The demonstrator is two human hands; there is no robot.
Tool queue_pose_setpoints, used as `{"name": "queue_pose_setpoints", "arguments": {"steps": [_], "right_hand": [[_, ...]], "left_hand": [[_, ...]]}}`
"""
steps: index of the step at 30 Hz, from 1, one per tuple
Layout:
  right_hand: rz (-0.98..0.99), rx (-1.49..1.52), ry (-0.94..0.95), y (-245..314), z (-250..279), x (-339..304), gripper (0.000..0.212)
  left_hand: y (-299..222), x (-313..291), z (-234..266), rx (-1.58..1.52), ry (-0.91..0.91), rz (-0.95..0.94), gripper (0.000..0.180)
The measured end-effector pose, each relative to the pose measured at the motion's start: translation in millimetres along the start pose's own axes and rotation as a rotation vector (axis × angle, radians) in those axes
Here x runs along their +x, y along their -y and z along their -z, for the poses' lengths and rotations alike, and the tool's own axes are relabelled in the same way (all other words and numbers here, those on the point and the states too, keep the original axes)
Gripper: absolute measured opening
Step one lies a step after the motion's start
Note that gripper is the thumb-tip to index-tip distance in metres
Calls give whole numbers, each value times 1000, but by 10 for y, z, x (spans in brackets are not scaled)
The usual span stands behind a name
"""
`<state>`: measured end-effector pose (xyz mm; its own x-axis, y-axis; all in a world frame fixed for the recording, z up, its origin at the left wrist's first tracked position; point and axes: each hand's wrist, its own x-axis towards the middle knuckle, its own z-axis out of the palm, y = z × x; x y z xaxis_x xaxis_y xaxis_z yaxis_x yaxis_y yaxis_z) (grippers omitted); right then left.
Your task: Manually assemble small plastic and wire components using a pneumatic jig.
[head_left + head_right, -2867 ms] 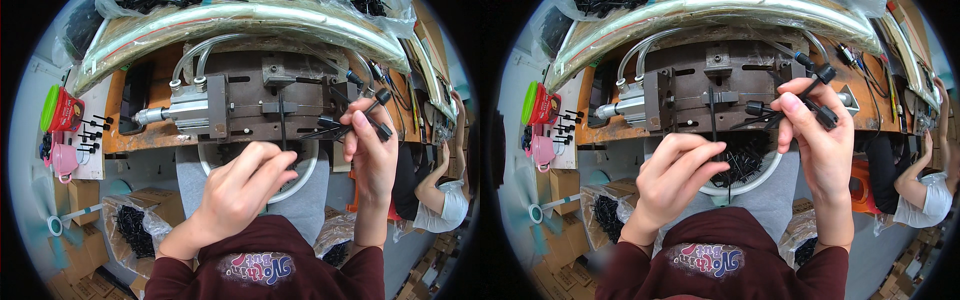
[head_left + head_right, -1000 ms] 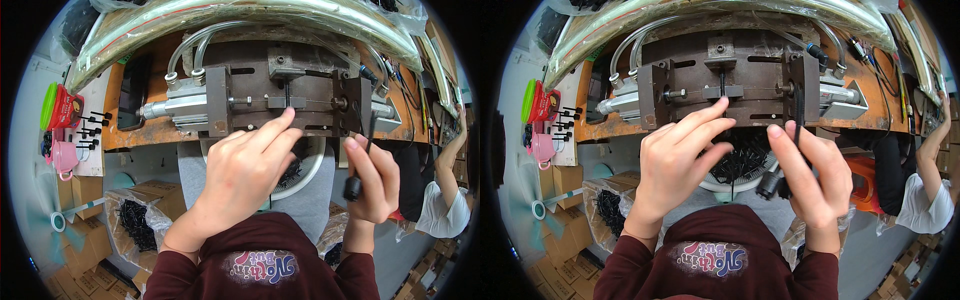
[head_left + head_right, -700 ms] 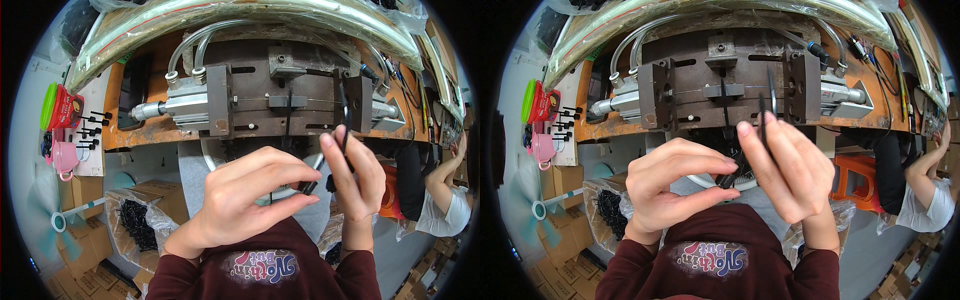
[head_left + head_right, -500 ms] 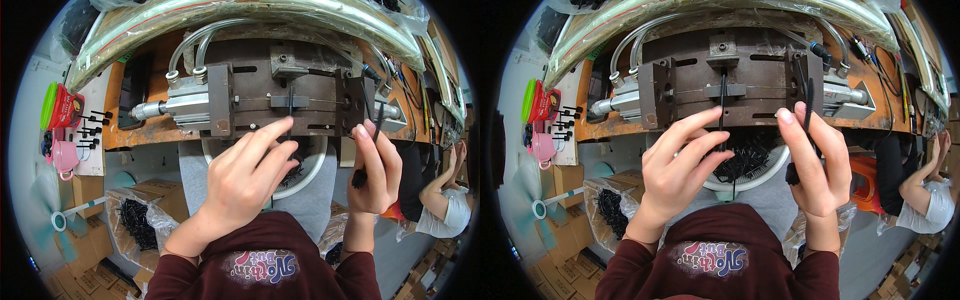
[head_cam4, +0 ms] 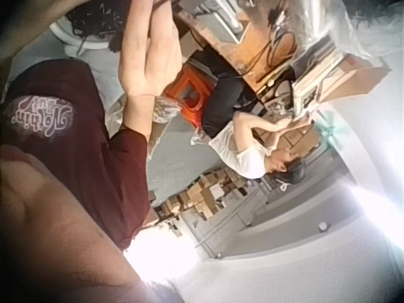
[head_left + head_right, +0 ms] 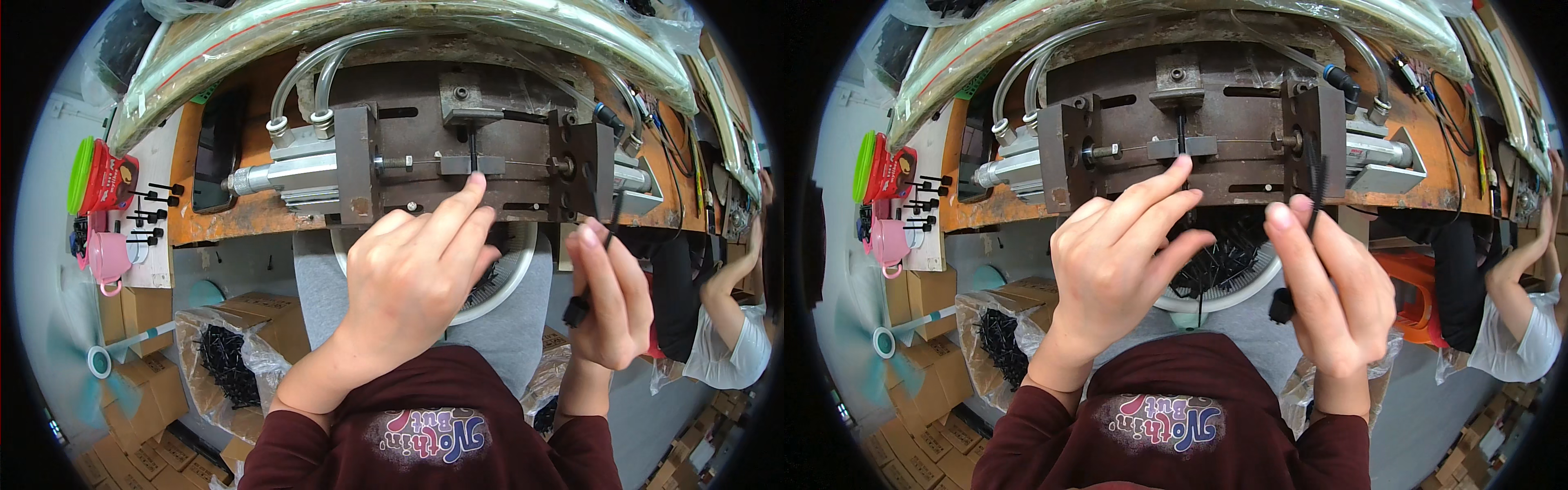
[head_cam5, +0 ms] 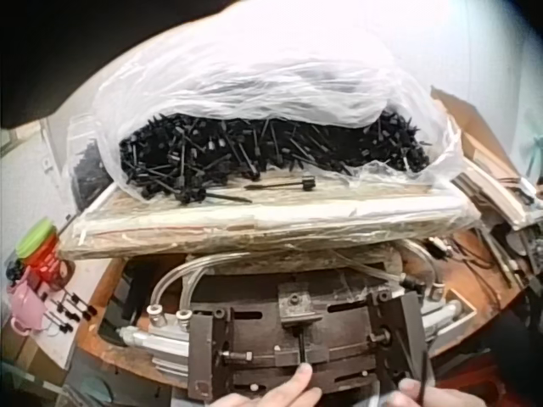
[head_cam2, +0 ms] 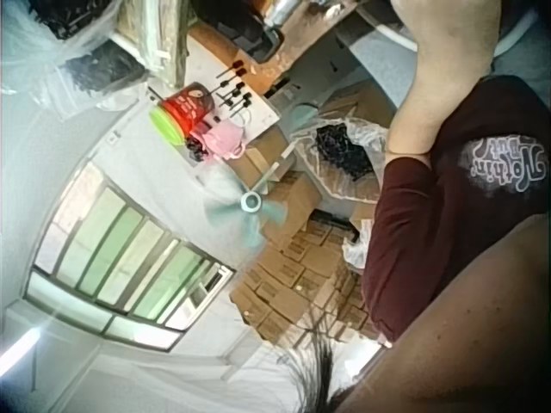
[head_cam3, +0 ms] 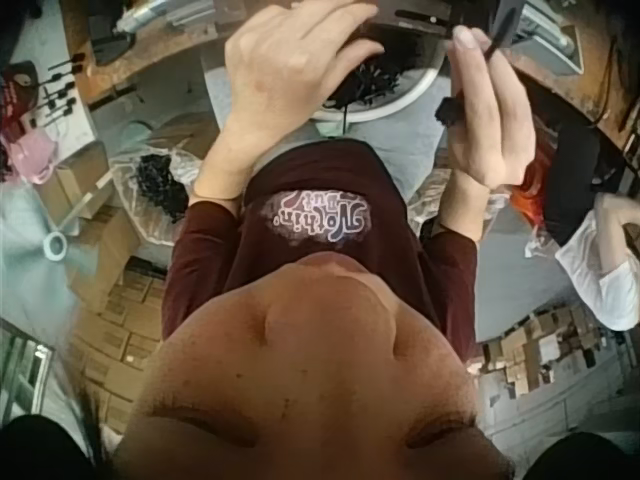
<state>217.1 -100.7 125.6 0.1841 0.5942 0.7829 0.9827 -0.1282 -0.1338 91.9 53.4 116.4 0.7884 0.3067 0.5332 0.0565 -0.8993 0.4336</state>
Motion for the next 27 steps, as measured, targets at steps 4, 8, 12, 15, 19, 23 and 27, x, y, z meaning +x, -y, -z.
{"name": "queue_pose_setpoints", "arguments": {"steps": [4, 8, 12, 15, 19, 23, 27], "right_hand": [[11, 67, 117, 75, -73, -9, 36], [9, 117, 87, 140, -167, 38, 39], [-94, 128, -19, 74, -172, 47, 39], [-239, 227, -39, 42, -91, 17, 44], [-250, 352, -65, 23, -65, 8, 42], [-286, 346, -13, 34, 22, -9, 43], [-384, 603, -30, 81, 19, -33, 42]], "left_hand": [[-149, -51, 88, -491, -35, -67, 42], [-205, -106, 134, -546, -52, -13, 41], [-184, -78, 200, -379, -49, 48, 37], [-44, -124, 45, -229, -58, 45, 34], [27, -100, -3, 30, 31, -16, 27], [71, -12, 19, 157, 42, -79, 24], [55, 20, 31, 135, 68, -60, 25]]}}
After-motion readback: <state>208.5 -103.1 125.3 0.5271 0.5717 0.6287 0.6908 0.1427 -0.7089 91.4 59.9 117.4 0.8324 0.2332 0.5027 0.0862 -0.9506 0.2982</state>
